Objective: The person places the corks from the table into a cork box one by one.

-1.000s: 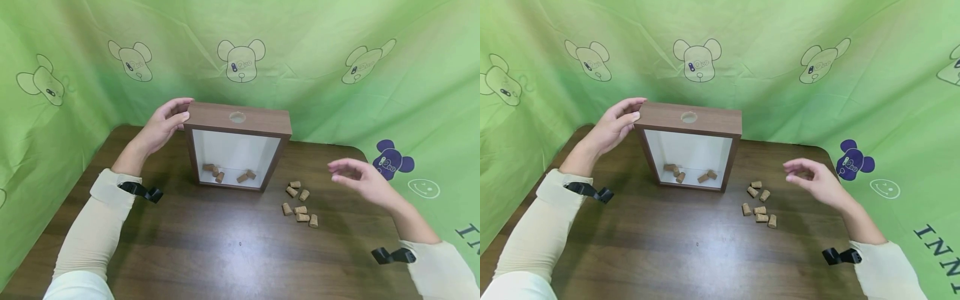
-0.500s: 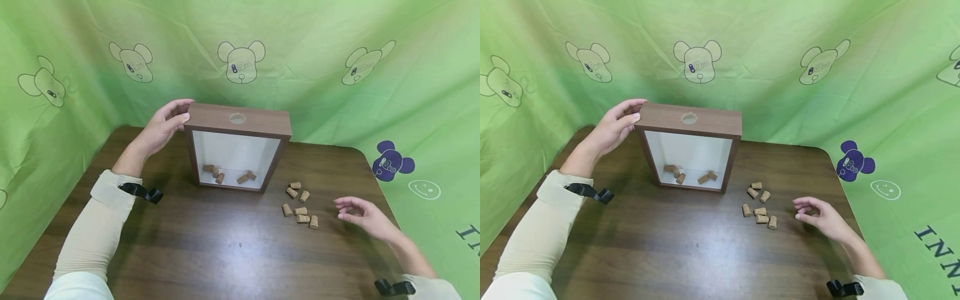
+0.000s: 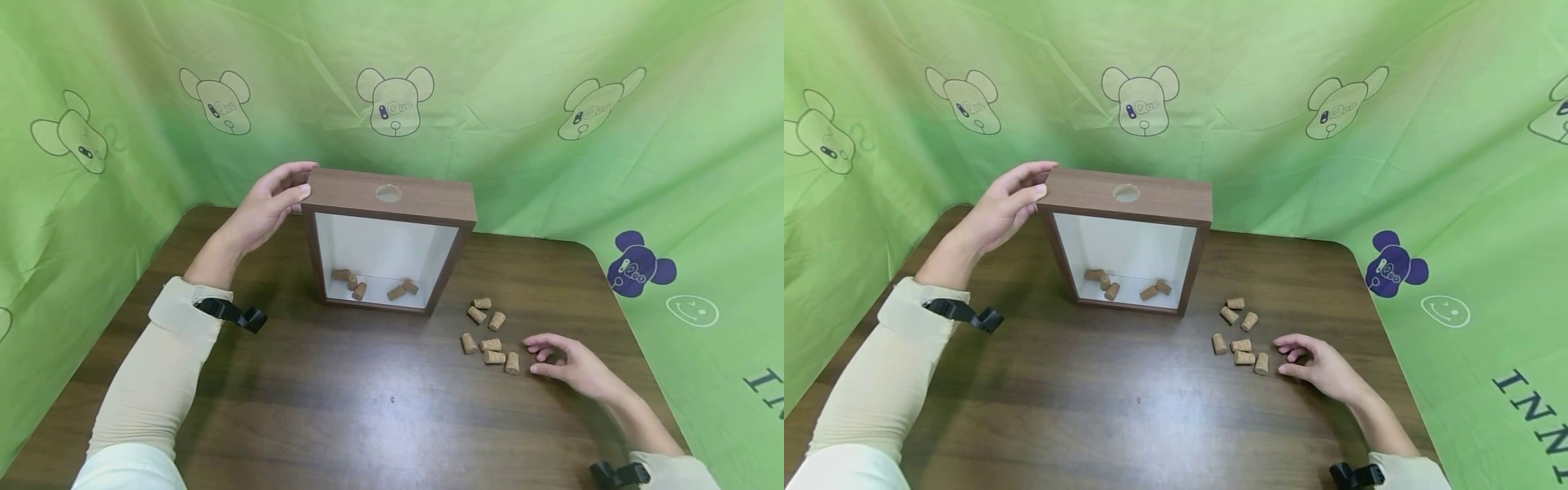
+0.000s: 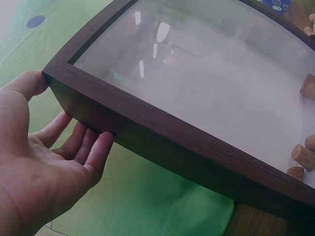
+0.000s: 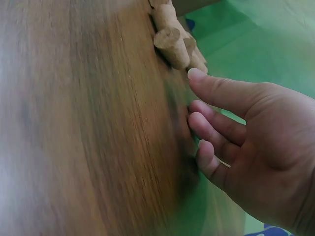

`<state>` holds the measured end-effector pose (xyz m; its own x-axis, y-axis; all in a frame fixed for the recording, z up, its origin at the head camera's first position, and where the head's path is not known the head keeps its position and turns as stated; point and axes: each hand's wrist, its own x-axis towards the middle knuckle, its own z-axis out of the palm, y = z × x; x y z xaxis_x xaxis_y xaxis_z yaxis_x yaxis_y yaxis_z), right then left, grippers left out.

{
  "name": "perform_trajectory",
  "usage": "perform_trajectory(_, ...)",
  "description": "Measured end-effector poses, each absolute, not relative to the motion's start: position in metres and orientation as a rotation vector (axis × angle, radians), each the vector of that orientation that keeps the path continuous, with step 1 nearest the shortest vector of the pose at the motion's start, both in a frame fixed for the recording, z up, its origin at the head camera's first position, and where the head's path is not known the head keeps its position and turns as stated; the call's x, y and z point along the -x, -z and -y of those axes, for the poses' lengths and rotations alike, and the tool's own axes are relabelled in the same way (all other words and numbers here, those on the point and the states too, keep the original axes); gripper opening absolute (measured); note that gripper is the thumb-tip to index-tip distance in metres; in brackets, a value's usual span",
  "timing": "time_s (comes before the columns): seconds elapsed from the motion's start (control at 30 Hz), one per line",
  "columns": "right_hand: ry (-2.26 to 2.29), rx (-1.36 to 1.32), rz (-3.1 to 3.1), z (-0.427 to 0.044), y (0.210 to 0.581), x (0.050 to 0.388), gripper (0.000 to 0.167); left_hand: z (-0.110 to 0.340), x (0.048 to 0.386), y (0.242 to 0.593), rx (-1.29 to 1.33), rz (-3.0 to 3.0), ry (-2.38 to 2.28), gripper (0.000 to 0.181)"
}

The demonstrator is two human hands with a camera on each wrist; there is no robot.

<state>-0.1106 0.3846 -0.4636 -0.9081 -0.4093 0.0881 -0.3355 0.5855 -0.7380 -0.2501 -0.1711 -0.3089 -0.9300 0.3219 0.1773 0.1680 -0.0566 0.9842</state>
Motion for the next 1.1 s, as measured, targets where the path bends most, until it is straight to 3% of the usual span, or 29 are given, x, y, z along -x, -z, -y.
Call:
perform_trajectory(0.43,1.203,0.747,-2.725,-0.360,0.466,0.119,0.038,0.172,0.251,0.309,-0.546,-2.082,-2.134,0.051)
perform_trajectory(0.7,1.139,0.835,-2.741,-0.358,0.469,0.119,0.027,0.172,0.250,0.309,-0.549,-2.087,-2.129,0.051)
perform_trajectory(1.1,1.174,0.614,-2.668,-0.360,0.462,0.115,0.012,0.172,0.249,0.308,-0.548,-2.078,-2.132,0.051)
